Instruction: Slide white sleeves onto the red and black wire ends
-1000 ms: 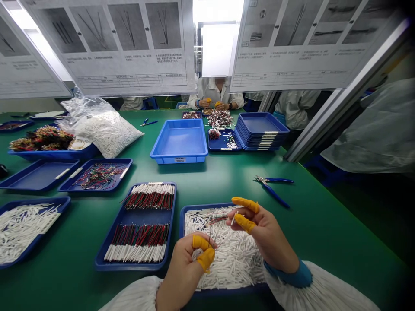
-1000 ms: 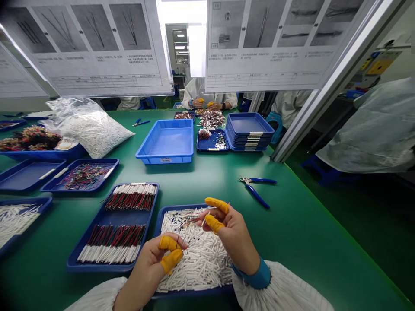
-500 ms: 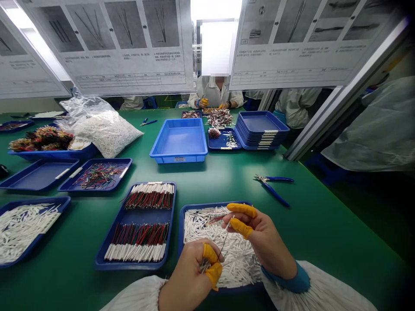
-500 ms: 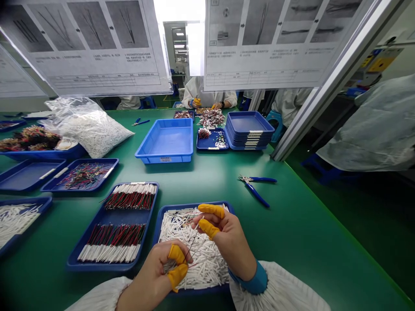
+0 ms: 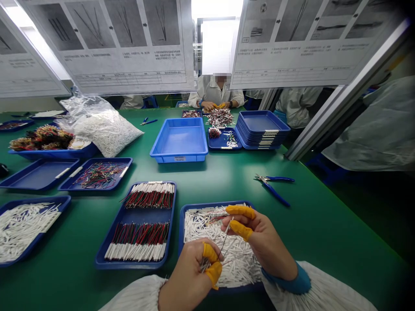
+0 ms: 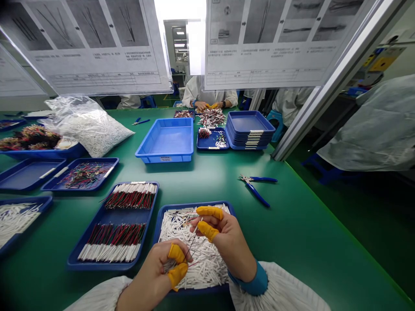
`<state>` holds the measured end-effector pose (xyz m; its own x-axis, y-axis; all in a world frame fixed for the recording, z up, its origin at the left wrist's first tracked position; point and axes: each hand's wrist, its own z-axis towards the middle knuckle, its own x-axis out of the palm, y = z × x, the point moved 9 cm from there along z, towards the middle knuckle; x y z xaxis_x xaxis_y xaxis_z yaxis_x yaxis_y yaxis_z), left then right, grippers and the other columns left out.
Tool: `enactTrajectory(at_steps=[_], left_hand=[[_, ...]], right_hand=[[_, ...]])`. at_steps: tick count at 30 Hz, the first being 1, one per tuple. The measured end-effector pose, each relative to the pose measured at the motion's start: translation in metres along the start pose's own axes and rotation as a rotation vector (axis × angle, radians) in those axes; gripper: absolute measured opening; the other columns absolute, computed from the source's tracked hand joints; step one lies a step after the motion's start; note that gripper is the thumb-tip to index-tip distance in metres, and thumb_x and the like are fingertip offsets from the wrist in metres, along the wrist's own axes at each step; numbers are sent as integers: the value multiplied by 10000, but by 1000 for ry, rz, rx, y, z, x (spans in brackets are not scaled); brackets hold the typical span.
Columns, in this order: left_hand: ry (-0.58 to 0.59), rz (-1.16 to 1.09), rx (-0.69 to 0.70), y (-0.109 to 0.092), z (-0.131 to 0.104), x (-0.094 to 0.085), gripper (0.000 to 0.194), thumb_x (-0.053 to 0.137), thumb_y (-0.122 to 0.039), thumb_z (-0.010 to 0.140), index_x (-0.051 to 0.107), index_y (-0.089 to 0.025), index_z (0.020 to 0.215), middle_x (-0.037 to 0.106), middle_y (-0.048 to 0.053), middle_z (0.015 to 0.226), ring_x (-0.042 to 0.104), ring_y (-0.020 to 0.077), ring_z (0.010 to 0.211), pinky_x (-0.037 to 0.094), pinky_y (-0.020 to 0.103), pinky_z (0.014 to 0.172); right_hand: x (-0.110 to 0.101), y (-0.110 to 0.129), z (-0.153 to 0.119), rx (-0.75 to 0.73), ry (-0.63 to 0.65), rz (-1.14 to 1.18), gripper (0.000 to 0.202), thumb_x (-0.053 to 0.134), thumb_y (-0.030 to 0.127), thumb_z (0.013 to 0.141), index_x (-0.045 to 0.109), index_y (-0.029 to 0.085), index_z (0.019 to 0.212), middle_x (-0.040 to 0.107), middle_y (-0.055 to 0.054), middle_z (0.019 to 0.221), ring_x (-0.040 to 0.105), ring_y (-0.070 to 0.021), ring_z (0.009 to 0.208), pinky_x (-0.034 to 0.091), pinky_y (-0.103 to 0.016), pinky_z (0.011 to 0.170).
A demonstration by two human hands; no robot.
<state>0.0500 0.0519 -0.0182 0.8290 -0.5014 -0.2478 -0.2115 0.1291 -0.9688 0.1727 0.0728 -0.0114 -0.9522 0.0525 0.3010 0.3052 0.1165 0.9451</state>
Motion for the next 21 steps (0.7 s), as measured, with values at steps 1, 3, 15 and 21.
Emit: enactTrajectory(at_steps=[1,3,15,21], left_hand=[[0,4,-3,0,0,0,187,529,12,646,518,-165,587,602,47,714,574,164,653,497,275,630],[-1,11,-9,0,0,-1,187,527,16,641,524,-164,591,604,47,716,575,164,651,493,275,631],[-8,27,-3,-1,-1,-1,182,527,12,640,525,-163,593,607,51,717,577,167,652,479,260,607],[-17,13,15,-4,0,-3,142,547,-25,678,557,-155,620,616,61,722,578,172,666,467,256,607]], right_hand=[[0,1,0,6,-6,1,180,739,279,656,677,185,795,719,-44,687,665,-195,676,533,-315,612],[1,1,-1,18,-8,1,175,743,280,648,680,181,779,718,-45,679,662,-190,663,531,-313,611],[4,2,-2,10,15,20,176,742,281,642,685,187,780,712,-45,678,655,-187,666,521,-305,607],[7,-1,-3,44,64,-2,145,729,272,667,689,183,773,718,-46,693,662,-200,739,518,-344,719]])
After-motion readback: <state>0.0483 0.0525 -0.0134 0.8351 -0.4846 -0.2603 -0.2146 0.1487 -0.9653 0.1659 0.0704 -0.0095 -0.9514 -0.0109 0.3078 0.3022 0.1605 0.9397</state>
